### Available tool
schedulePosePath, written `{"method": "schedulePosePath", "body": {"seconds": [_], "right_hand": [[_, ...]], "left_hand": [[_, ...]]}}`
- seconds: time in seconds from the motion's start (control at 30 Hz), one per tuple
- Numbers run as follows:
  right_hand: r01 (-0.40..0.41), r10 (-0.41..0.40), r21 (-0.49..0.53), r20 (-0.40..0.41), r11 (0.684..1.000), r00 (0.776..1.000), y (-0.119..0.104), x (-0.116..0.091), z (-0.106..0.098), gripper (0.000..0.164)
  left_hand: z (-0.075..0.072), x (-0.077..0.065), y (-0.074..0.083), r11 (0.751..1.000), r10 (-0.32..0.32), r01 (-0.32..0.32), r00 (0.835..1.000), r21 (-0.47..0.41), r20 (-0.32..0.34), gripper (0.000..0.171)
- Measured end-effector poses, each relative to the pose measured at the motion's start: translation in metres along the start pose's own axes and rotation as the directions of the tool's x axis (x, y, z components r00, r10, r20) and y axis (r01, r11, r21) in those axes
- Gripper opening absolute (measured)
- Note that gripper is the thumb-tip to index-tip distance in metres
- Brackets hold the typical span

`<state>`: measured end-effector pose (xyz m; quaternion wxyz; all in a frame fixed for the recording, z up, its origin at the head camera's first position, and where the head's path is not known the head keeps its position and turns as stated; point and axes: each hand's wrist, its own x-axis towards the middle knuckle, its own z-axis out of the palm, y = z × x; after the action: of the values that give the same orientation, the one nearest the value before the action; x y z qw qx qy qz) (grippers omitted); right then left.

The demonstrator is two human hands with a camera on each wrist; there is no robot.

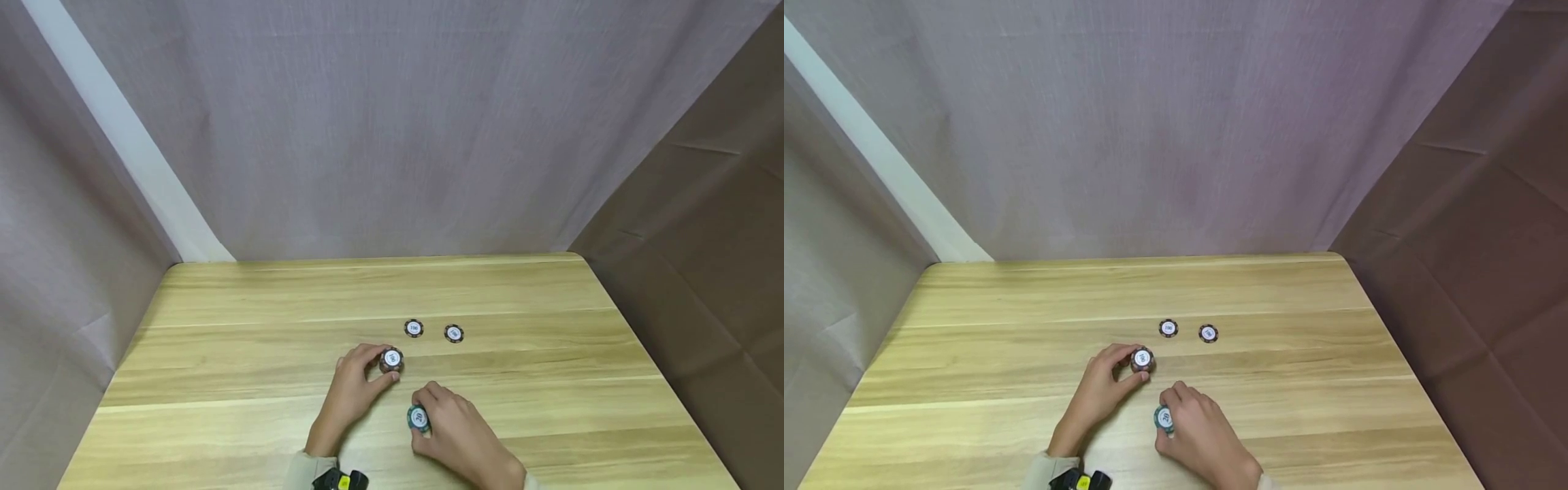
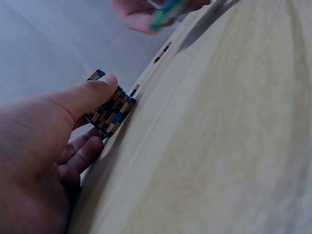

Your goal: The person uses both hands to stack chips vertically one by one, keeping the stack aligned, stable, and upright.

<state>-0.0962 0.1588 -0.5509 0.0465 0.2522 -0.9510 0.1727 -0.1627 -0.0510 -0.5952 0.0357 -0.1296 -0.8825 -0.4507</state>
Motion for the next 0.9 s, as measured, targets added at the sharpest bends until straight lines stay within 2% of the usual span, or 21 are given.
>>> {"method": "schedulePosePath", "body": {"seconds": [0.2, 0.43, 0.67, 0.9], "right_hand": [[-0.030, 0.035, 0.087, -0.055, 0.996, 0.998, -0.004, 0.019, -0.008, 0.038], [0.035, -0.017, 0.130, -0.138, 0.991, 0.990, -0.006, 0.046, -0.012, 0.038], [0.028, -0.019, 0.063, -0.133, 0.998, 0.991, -0.009, 0.068, -0.005, 0.043], [0.001, 0.005, 0.045, -0.132, 0.999, 0.991, -0.010, 0.077, 0.003, 0.050]], "left_hand": [[-0.001, -0.002, -0.001, 1.000, 0.000, 0.000, 1.000, 0.014, -0.001, 0.048], [-0.003, -0.003, -0.001, 1.000, -0.002, 0.002, 1.000, 0.012, -0.003, 0.047], [-0.004, -0.003, 0.000, 1.000, -0.009, 0.009, 1.000, 0.017, 0.002, 0.046], [-0.005, -0.003, 0.000, 1.000, 0.000, 0.000, 1.000, 0.025, -0.005, 0.044]]}}
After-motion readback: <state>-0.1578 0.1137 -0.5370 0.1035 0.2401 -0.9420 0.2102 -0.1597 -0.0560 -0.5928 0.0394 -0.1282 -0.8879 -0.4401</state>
